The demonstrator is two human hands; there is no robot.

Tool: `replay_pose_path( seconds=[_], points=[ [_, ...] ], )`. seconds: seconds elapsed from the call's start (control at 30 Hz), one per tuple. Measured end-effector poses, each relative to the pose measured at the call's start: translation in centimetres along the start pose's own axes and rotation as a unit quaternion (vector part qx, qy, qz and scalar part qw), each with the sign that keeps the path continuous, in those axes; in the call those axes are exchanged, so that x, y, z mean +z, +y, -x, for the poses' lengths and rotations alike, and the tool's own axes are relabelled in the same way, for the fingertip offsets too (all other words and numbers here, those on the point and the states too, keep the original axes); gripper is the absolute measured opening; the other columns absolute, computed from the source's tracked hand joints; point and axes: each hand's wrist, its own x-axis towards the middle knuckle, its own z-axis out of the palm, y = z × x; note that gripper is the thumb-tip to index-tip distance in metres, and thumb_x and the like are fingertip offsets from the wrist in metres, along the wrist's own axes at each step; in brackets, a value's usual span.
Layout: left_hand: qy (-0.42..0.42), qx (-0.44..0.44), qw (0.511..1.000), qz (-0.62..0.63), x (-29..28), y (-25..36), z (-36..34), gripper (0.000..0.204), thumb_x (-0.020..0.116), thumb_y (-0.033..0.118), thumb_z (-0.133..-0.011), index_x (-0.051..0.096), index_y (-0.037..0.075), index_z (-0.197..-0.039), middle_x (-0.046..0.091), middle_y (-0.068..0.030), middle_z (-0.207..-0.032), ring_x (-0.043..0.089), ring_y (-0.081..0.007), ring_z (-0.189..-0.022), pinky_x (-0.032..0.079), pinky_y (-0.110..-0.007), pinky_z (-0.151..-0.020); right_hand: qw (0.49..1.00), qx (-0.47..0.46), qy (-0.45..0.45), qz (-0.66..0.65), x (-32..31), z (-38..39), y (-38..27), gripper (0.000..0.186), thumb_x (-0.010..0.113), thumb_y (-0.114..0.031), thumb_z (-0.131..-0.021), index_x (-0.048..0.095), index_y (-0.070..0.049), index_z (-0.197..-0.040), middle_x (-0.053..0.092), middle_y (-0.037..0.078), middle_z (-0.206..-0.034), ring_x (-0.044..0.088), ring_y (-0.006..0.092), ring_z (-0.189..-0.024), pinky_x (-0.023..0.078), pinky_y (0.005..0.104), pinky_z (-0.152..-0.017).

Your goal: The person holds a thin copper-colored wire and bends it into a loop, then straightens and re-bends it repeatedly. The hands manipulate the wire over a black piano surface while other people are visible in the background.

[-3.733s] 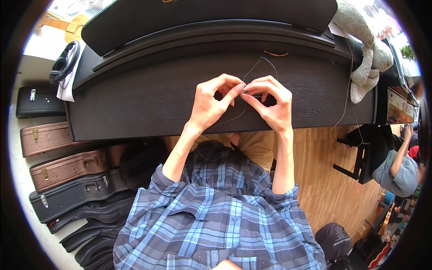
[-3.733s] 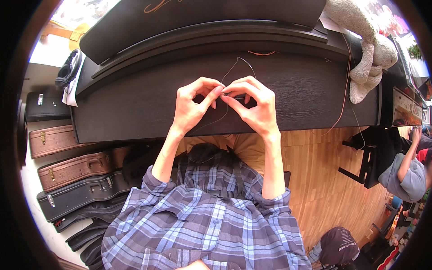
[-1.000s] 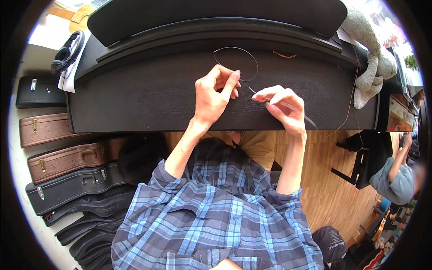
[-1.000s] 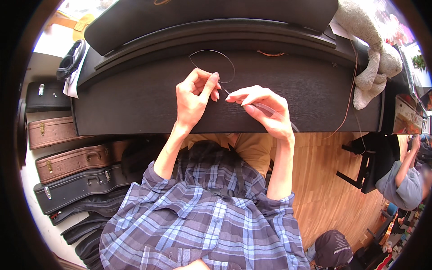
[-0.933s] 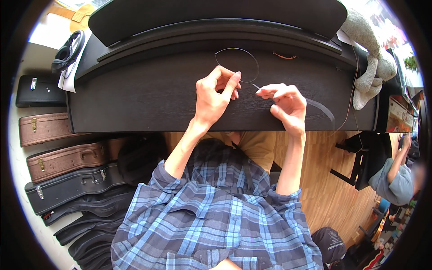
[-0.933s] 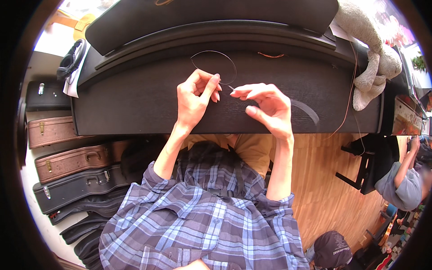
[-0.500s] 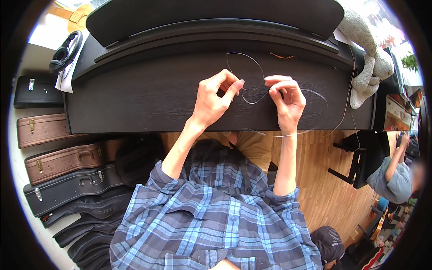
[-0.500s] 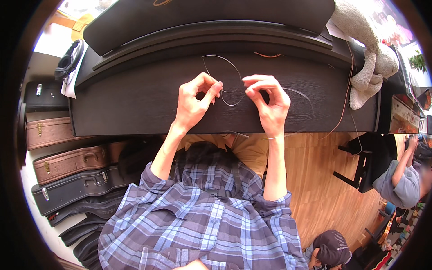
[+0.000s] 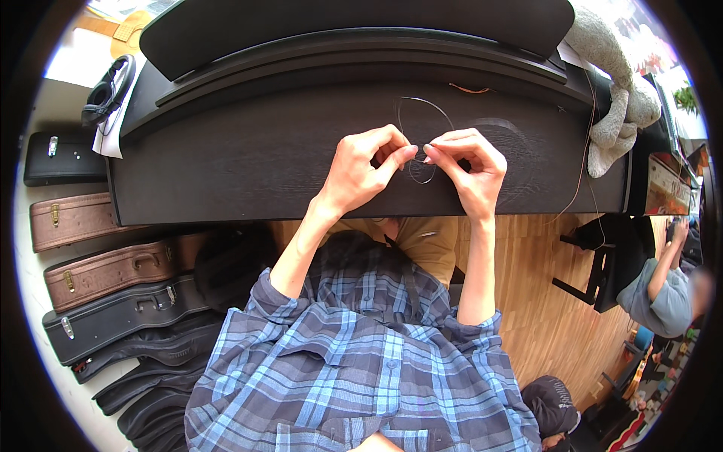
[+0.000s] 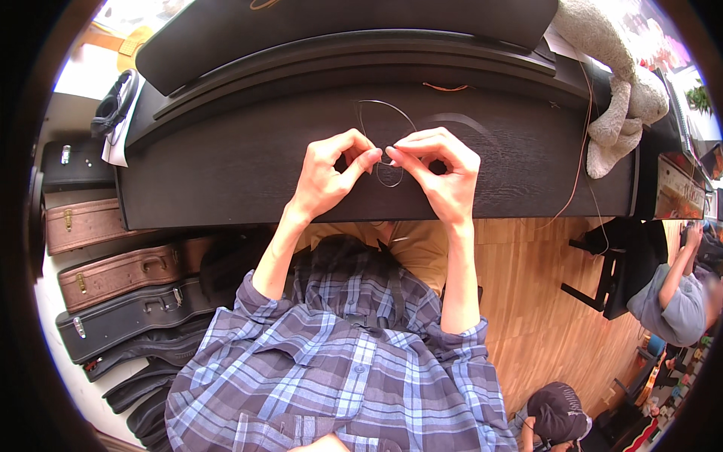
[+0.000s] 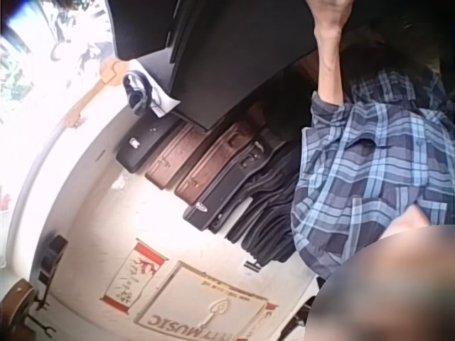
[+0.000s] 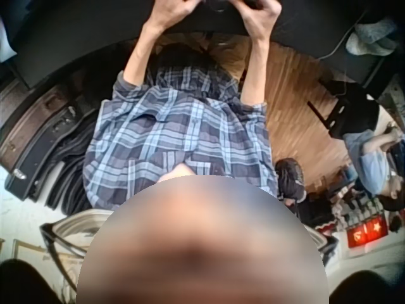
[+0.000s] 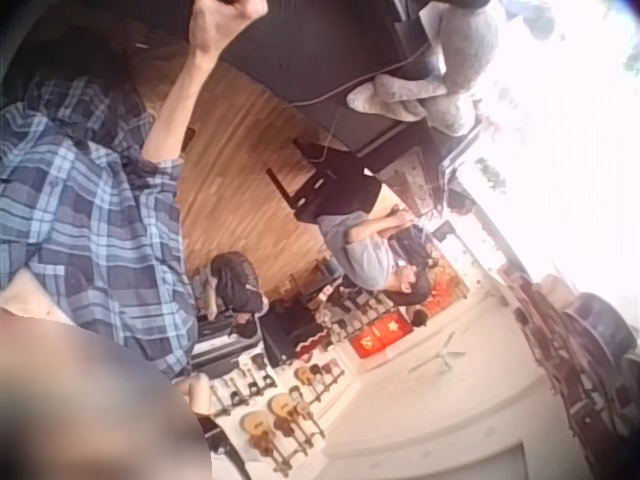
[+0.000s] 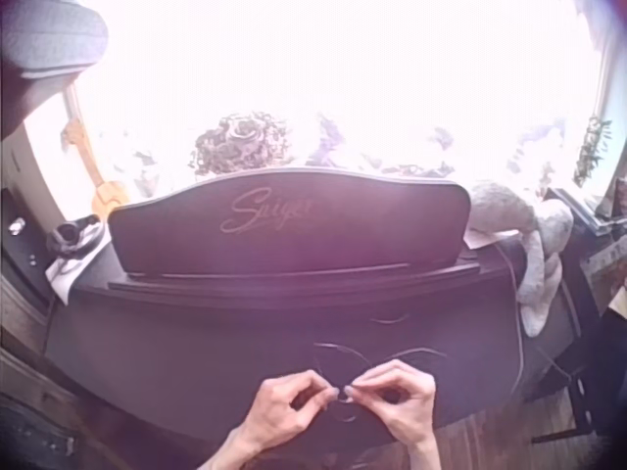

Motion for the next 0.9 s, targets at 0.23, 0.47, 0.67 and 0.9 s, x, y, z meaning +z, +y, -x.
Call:
replay_pose_path(
  seconds=[0.23, 0.47, 0.67, 0.9],
  points=[
    [-0.032, 0.020, 0.999, 0.015, -0.1, 0.0, 0.0, 0.011, 0.073, 0.011, -0.097, 0.071, 0.001, -0.093, 0.072, -0.0056, -0.077, 0.065, -0.0104, -0.062, 0.049, -0.026, -0.059, 0.996, 0.052, 0.067, 0.023, 0.1, 0.3, 0.2, 0.018, 0.083, 0.004, -0.084, 0.070, -0.003, -0.095, 0.075, 0.006, -0.092, 0.074, 0.0095, -0.075, 0.049, 0.0180, -0.057],
    [-0.037, -0.011, 0.998, 0.056, -0.3, 0.2, 0.1, 0.008, 0.071, 0.008, -0.098, 0.070, 0.001, -0.094, 0.072, -0.0047, -0.079, 0.065, -0.0103, -0.063, 0.050, -0.026, -0.060, 0.999, 0.039, 0.015, -0.002, -0.2, 0.2, -0.1, 0.023, 0.073, 0.006, -0.091, 0.065, -0.004, -0.109, 0.077, 0.008, -0.106, 0.072, 0.0072, -0.074, 0.051, 0.0199, -0.060],
    [0.005, -0.006, 0.995, 0.104, -0.3, -0.1, 0.1, 0.010, 0.068, 0.010, -0.101, 0.070, 0.001, -0.097, 0.072, -0.0044, -0.079, 0.066, -0.0093, -0.064, 0.050, -0.024, -0.060, 0.988, 0.027, 0.019, 0.151, 0.7, -0.2, -1.2, 0.037, 0.070, 0.003, -0.094, 0.057, -0.002, -0.129, 0.079, 0.010, -0.105, 0.070, 0.0099, -0.070, 0.054, 0.0224, -0.065],
    [0.072, -0.038, 0.972, 0.218, -0.1, -0.7, 0.0, 0.016, 0.063, 0.014, -0.106, 0.065, 0.002, -0.095, 0.069, -0.0034, -0.078, 0.066, -0.0094, -0.065, 0.050, -0.023, -0.060, 0.989, 0.052, 0.132, 0.039, 0.8, -0.4, -0.7, 0.039, 0.063, -0.005, -0.104, 0.046, -0.002, -0.139, 0.078, 0.015, -0.104, 0.074, 0.0173, -0.098, 0.057, 0.0284, -0.089]
  ],
)
